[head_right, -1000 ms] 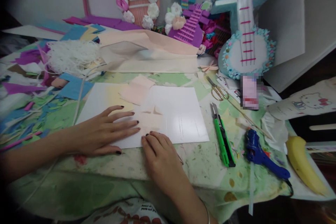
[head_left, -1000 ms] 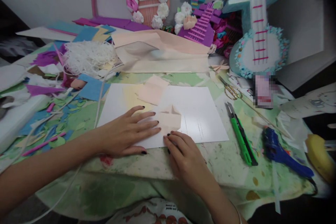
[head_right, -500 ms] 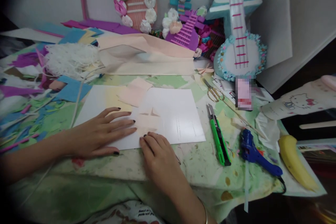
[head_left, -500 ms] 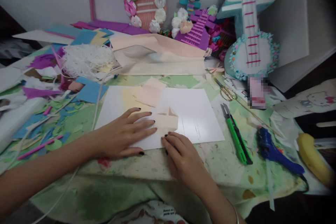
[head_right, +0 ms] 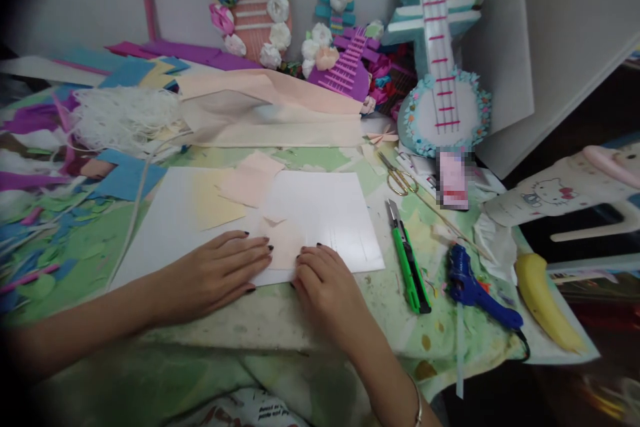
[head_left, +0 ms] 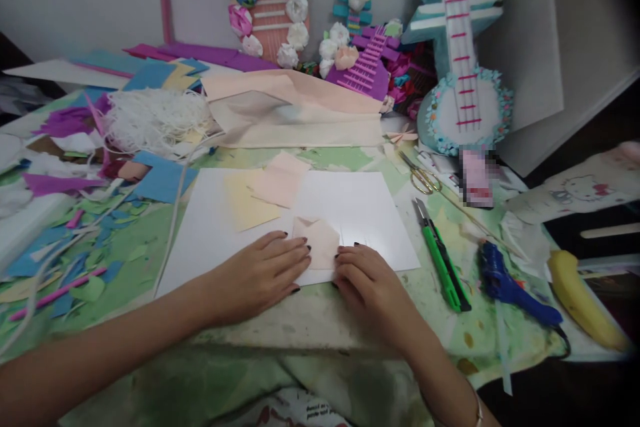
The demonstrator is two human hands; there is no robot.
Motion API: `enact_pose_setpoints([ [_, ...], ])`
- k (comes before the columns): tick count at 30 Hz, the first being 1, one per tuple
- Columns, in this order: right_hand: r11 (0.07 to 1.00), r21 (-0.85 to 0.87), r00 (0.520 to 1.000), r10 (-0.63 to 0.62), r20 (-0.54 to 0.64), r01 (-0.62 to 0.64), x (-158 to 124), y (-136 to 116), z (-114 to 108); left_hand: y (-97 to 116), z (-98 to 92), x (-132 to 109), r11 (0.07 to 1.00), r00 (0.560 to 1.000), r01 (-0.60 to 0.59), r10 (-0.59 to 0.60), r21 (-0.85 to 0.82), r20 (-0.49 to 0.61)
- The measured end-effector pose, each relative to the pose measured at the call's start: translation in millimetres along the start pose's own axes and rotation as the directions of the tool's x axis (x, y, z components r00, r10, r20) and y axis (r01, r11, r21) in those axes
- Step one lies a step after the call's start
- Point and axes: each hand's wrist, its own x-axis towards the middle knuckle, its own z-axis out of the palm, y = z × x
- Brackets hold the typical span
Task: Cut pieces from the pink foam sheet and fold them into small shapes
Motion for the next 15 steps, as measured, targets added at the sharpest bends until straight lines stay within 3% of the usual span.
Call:
enact_pose_setpoints([
  [9,0.993,-0.090,0.991,-0.071,0.117,0.082,9.7,2.4,-6.0,15.2,5.6,28.4,0.967,0.982,-0.114,0.144,0.226,-0.119],
  [15,0.988,-0.082,0.988,-0.126,0.093,0.134,18.2,4.7,-4.6,16.3,8.9,31.3,0.996,0.992,0.045,-0.036,0.071,-0.121],
])
